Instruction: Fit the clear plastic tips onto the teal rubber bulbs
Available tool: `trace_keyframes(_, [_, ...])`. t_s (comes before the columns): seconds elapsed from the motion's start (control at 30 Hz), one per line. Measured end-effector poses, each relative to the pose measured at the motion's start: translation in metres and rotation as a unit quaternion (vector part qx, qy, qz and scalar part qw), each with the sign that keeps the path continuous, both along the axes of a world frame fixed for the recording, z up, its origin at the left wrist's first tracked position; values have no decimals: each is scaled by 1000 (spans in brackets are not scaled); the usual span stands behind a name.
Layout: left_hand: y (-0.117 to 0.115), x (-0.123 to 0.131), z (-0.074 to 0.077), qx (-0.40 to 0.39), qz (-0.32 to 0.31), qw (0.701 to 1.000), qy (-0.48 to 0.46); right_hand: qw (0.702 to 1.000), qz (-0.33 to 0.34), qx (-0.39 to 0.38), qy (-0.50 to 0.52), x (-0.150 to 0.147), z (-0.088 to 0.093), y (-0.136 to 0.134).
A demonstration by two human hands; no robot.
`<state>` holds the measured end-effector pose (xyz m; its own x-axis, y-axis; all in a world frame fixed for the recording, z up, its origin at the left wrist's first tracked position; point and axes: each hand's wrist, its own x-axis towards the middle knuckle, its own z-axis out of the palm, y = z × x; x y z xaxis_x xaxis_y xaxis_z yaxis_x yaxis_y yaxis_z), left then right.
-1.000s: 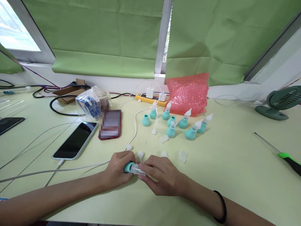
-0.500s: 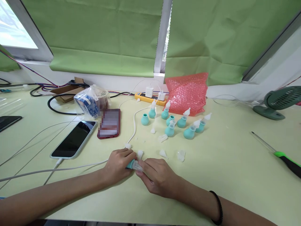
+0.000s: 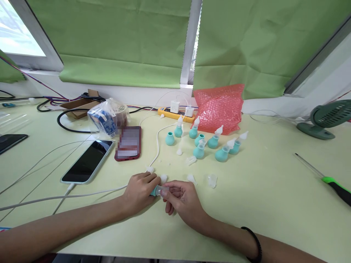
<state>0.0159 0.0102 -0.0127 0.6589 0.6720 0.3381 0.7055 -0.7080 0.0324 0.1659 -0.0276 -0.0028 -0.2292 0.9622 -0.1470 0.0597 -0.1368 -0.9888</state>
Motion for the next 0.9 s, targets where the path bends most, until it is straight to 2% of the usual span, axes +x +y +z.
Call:
trace_keyframes(0.17, [-1,1,0,22,-7,1000,-1,992,-7,-113,57,-2,4,1])
trace_keyframes(0.3, [0,2,0,20,-4,1000,-6,986,-12,-149,69,-4,1,1])
trace_keyframes(0.4, [1,1,1,-1,-7,1000,-11,991,-1,-121,52,-4,3,2])
trace_keyframes(0.5, [0,0,3,-36,-20,998,-44,998,15,-60,18,-2,10,4])
trace_keyframes(0.63, [-4,-3,2,-49,-104,990,-76,995,15,80,-61,7,21,18])
trace_keyframes(0.7, [-5,-5,2,-47,-147,985,-73,979,14,161,-128,13,25,31])
trace_keyframes(0.77, [-5,-7,3,-50,-168,982,-70,949,39,229,-214,18,28,45])
trace_keyframes(0.83, [-4,-8,5,-58,-174,980,-72,899,70,295,-317,24,30,55])
trace_keyframes(0.9, [-3,-9,6,-73,-171,979,-82,834,84,359,-410,29,33,59])
